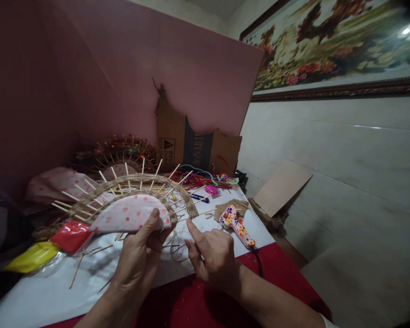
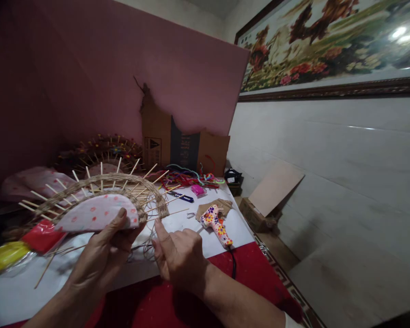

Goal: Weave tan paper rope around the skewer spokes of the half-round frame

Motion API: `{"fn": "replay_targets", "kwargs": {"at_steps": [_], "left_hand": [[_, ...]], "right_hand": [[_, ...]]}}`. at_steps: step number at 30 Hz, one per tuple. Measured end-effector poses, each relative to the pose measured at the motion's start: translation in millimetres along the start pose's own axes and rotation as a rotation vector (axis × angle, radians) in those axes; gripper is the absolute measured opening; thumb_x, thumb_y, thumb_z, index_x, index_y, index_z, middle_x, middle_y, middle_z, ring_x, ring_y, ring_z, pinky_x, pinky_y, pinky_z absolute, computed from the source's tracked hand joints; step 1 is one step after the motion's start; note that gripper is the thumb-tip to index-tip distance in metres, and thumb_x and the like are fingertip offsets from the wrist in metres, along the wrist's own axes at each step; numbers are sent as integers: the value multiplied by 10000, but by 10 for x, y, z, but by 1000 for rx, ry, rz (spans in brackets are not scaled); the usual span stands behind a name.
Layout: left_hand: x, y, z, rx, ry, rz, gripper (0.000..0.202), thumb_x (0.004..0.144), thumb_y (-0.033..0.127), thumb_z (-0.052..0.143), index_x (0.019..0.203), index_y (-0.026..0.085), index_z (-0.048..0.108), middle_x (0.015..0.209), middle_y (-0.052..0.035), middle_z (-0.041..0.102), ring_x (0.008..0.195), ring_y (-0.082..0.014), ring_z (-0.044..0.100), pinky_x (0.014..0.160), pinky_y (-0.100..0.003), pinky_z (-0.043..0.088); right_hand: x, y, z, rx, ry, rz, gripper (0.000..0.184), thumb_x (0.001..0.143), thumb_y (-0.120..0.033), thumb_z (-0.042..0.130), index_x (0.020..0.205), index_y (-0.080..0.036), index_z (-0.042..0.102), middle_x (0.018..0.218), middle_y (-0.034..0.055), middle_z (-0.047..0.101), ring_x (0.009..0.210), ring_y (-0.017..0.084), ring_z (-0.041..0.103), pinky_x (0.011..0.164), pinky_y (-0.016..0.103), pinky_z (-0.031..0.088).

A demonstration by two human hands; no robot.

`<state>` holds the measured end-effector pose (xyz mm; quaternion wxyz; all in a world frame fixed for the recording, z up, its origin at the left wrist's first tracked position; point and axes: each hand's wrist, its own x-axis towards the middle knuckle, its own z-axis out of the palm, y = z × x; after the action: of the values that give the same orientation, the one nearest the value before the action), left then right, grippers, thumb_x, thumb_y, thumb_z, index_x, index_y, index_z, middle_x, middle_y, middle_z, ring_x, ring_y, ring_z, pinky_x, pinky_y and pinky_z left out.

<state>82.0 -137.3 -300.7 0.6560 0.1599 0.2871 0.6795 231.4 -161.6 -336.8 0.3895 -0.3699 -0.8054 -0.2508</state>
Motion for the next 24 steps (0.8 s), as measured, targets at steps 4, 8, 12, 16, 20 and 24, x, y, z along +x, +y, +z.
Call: {"fn": "replay_targets", "kwargs": {"at_steps": [4,8,12,16,20,24], "left_hand": [[-14,6,11,-5,13,-1,78,735,64,611,671,105,628,664,-8,667,632,-106,619,670,-302,577],[-22,18,10,-21,21,-10,121,756,46,577,665,107,629,648,-7,667,622,-109,625,654,-300,583],[16,7,-20,-39,1,-31,149,771,33,551,674,108,636,663,-13,674,625,-102,629,644,-272,582],[48,4,-31,-50,1,-35,158,772,24,548,670,114,628,653,-4,667,608,-95,625,640,-272,583],[35,28,5,-54,42,-36,145,776,40,552,678,116,626,664,-7,670,596,-99,627,604,-263,582],[15,38,31,-40,54,-43,160,785,43,542,664,110,624,654,-13,666,595,-104,629,611,-275,583]], "right_hand": [[-12,8,5,5,-10,-2,501,838,-161,492,1292,-11,343,581,-4,590,470,128,475,468,305,281],[-4,7,2,-13,4,1,480,837,-166,496,1280,-31,370,579,-2,592,466,129,474,467,305,273],[-15,10,-20,25,26,-20,428,838,-156,488,1246,-55,408,575,-5,592,468,119,484,468,293,281],[-34,30,-35,59,103,25,385,830,-142,491,1207,-78,445,587,5,599,465,108,488,477,276,303],[-42,53,-18,37,143,94,357,818,-139,516,1168,-77,483,541,-5,570,445,110,467,480,279,302],[-33,55,-13,33,118,97,360,816,-138,526,1168,-74,487,553,3,588,462,117,488,494,281,312]]}}
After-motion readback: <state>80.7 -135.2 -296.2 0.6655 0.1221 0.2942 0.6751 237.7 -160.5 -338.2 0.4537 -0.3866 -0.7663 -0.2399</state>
